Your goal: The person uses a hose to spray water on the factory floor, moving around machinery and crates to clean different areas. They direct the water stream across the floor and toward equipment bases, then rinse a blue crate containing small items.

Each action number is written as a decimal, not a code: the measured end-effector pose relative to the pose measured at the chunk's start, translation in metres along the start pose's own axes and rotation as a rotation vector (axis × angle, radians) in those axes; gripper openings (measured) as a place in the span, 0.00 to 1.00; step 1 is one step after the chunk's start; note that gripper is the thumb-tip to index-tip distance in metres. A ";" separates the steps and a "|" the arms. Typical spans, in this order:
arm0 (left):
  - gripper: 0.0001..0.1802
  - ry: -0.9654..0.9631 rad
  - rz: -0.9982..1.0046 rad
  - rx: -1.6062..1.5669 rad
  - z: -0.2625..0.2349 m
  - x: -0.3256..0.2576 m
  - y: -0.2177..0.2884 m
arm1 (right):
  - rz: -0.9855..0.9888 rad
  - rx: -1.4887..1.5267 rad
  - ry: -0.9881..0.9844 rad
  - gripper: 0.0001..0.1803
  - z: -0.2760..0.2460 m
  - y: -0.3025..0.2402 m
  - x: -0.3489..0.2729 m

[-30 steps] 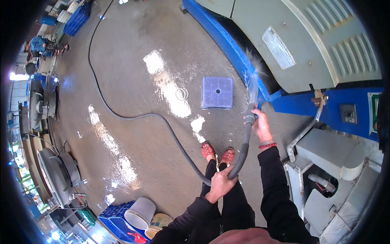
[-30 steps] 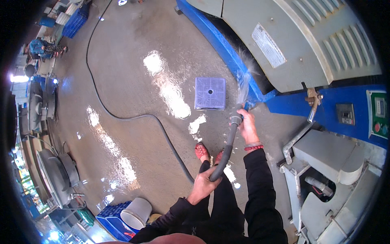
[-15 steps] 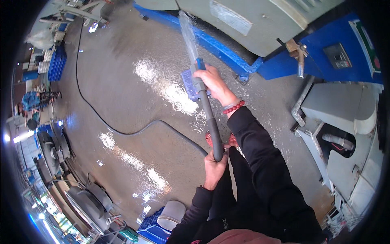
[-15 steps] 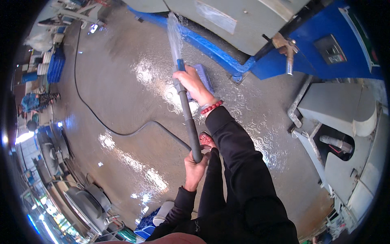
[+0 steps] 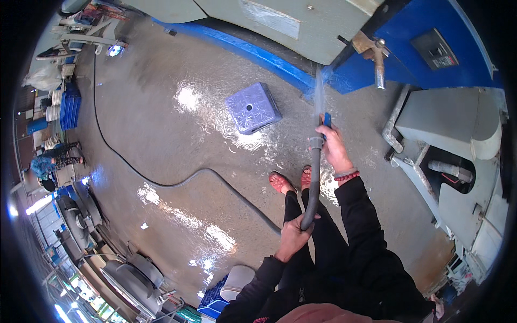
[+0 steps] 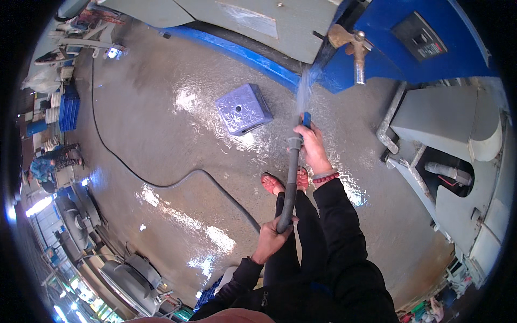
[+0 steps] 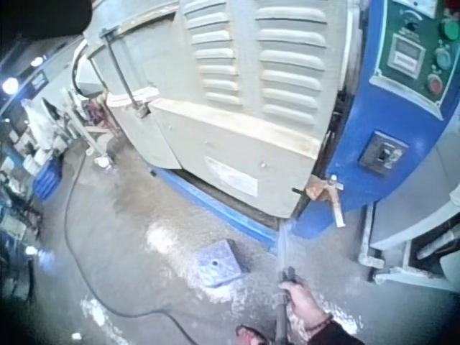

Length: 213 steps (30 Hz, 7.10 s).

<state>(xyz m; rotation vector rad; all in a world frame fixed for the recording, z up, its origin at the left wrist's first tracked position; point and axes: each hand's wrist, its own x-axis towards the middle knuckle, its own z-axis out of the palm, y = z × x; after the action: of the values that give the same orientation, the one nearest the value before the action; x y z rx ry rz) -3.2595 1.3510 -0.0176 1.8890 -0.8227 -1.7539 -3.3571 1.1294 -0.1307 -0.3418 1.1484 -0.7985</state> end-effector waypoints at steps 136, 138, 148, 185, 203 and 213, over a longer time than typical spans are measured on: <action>0.16 -0.175 0.032 -0.213 -0.041 -0.160 -0.085 | -0.148 0.156 0.171 0.13 -0.008 0.105 -0.182; 0.16 -0.242 0.003 -0.174 -0.041 -0.160 -0.091 | -0.039 0.234 0.223 0.10 -0.033 0.127 -0.193; 0.24 -0.559 -0.237 0.169 0.002 -0.149 -0.104 | 0.010 0.542 0.564 0.11 -0.158 0.201 -0.276; 0.13 -0.672 0.268 0.540 0.538 -0.188 -0.090 | -0.583 0.997 0.851 0.11 -0.659 0.037 -0.440; 0.12 -0.504 0.133 0.196 0.458 -0.194 -0.096 | -0.380 0.651 0.608 0.12 -0.534 0.005 -0.385; 0.18 -0.480 0.070 0.101 0.445 -0.160 -0.066 | -0.374 0.508 0.415 0.21 -0.525 -0.031 -0.369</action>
<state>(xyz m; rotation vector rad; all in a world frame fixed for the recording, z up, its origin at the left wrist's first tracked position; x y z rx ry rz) -3.6952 1.5437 0.0086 1.4873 -1.1483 -2.1924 -3.9104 1.4501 -0.0712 0.0452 1.2281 -1.5045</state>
